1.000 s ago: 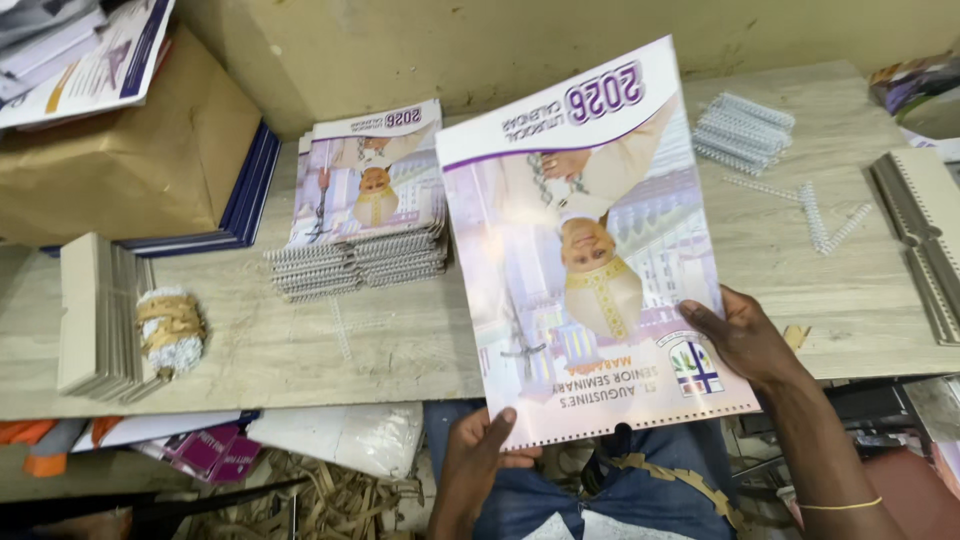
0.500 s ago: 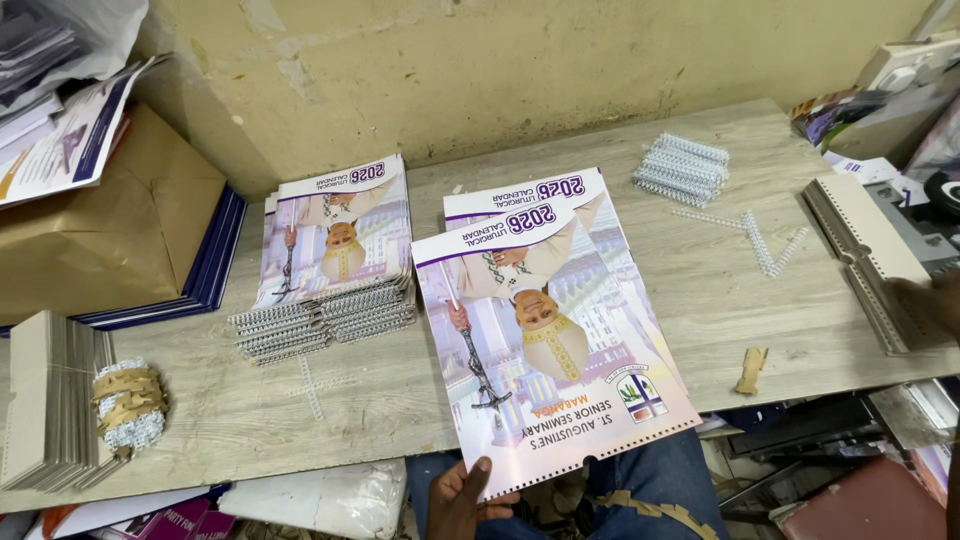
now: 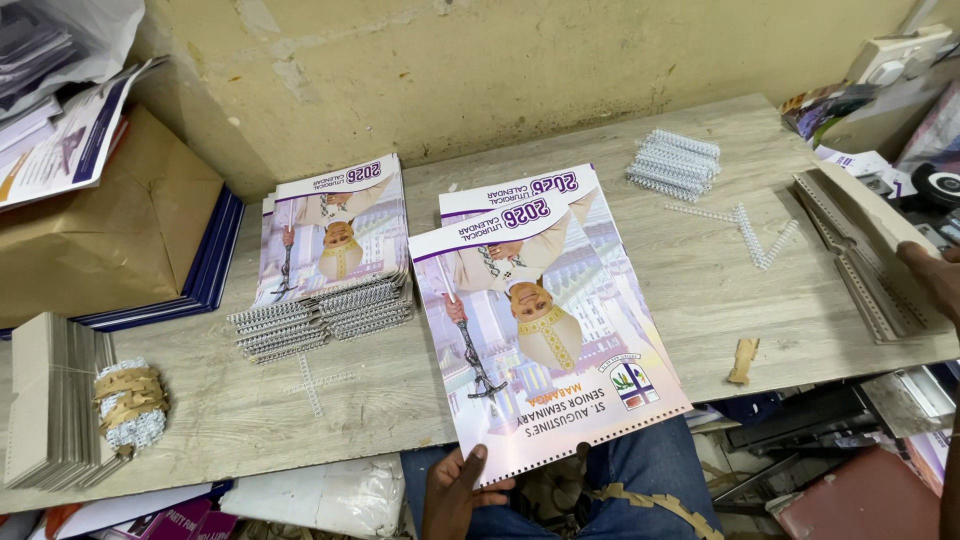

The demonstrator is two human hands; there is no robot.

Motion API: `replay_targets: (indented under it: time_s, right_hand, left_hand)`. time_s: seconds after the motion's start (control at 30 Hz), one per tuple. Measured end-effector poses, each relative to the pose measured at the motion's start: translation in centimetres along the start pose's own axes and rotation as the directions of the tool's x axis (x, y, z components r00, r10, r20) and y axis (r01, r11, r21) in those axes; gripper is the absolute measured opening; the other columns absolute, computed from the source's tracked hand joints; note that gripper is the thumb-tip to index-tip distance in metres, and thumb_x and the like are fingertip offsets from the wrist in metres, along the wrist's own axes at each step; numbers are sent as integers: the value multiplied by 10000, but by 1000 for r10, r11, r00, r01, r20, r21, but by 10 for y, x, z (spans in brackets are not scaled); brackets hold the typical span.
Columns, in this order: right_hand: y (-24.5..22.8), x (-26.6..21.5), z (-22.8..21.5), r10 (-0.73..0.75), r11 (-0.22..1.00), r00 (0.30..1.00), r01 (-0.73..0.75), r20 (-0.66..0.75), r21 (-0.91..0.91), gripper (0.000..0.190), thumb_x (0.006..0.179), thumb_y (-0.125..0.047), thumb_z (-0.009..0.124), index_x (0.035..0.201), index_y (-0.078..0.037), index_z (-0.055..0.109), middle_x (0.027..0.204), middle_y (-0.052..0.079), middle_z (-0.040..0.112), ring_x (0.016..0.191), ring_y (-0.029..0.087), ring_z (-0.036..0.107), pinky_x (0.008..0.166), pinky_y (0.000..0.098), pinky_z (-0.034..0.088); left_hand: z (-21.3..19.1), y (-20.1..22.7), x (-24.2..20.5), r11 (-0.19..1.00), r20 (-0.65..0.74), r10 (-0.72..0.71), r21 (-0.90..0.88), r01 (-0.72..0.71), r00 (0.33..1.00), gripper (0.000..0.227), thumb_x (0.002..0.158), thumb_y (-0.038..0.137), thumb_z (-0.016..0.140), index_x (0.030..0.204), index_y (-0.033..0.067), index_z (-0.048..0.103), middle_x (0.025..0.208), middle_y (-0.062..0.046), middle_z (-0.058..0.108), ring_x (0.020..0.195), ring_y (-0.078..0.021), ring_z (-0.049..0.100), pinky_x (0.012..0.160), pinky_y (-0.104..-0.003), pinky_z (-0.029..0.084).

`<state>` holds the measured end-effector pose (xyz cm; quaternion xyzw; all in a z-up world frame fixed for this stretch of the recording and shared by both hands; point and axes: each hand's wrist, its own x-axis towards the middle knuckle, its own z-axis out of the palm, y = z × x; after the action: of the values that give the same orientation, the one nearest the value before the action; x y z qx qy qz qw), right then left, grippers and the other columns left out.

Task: The person sits at a table and assembles wall calendars by hand. They pick up a stack of printed calendar pages, align them, and insert a metal spiral binding wire through the pre-punched holes. The person then twists the ends of the wire to secure the pages together and places the finished calendar on a growing stack.

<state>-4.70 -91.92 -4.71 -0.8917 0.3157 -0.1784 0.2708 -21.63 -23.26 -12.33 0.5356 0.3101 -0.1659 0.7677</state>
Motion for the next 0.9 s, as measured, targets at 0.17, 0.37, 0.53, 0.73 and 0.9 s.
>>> replay_targets:
  time_s: [0.17,0.37,0.53,0.73,0.9]
  right_hand:
    - [-35,-30,8,-317,745,948,257,-12,616,179,1273,-202,783,1185,-68,702,998,28,675,859,72,625,886,201,530]
    - [-157,-206,0,-432,867,601,482,672,126,951,698,-397,935,1591,-319,616,1062,5,714,916,169,634,840,306,567]
    - [-175,-244,38,-799,457,151,782,582,424,818,740,-572,949,1459,-271,700,1208,-26,708,1114,174,691,937,336,549]
    - [-181,-251,52,-715,459,126,826,687,326,830,781,-656,888,1511,-353,636,1212,-56,677,1107,173,673,909,333,554]
    - [-181,-255,51,-674,446,104,846,731,291,850,811,-679,844,1549,-353,577,1292,-56,668,1174,192,661,932,366,556]
  left_hand:
    - [13,17,-18,1000,25,18,19,-18,1000,682,846,349,762,1351,-110,751,1068,-325,847,798,-435,833,527,-398,649]
    - [24,31,-39,996,36,61,59,-63,998,523,934,318,731,1279,-73,763,1049,-272,855,753,-373,834,524,-331,645]
    - [6,34,-55,989,87,126,66,-132,988,468,942,518,727,872,57,690,714,-27,523,819,-428,885,543,-393,683]
    - [-5,18,-48,989,111,144,21,-147,983,414,955,410,789,815,82,577,624,-39,555,755,-375,870,549,-388,676]
    - [-2,19,-48,991,84,133,15,-134,988,489,951,342,759,1180,-90,761,789,-137,730,757,-371,853,555,-382,679]
